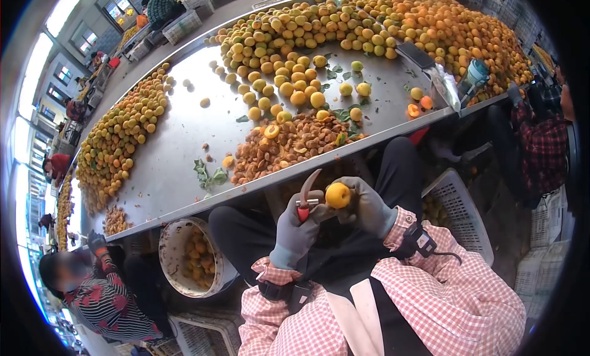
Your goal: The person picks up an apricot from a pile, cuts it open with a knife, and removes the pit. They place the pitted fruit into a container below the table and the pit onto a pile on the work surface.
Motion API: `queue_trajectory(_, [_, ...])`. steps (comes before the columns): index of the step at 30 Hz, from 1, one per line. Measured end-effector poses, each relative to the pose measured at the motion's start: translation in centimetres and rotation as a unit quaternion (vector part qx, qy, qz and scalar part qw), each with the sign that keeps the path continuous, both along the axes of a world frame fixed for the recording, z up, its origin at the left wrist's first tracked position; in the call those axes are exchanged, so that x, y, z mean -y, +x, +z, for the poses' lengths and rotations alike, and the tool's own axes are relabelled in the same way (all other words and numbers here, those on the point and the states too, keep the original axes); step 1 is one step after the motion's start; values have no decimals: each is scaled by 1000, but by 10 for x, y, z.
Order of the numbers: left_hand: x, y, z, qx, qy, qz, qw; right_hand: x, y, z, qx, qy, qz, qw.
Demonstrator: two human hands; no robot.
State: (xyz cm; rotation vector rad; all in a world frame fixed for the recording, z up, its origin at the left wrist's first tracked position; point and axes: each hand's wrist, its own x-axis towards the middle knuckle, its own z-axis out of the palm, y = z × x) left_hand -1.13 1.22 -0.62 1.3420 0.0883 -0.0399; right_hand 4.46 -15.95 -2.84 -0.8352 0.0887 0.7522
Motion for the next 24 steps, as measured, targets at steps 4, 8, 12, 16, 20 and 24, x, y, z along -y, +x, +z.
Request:
queue_trajectory(4, [3, 5, -9, 16, 21, -44, 999, -10, -5, 10, -79, -20, 45, 996])
queue_trajectory(8, [5, 8, -7, 34, 79, -67, 994, -15, -10, 8, -42, -107, -4, 993])
queue_trajectory(12, [5, 8, -4, 85, 156, -68, 982, -20, -9, -10, 523, -383, -77, 757])
queue_trajectory(16, [10, 4, 3, 93, 76, -58, 991, -38, -24, 12, 166, -66, -177, 968])
queue_trajectory(20, [14, 0, 8, 111, 4, -42, 993, -41, -26, 39, 285, -45, -219, 932])
queue_trajectory(24, [21, -1, 14, 29, -151, 9, 988, -38, -13, 27, 471, -133, -269, 829])
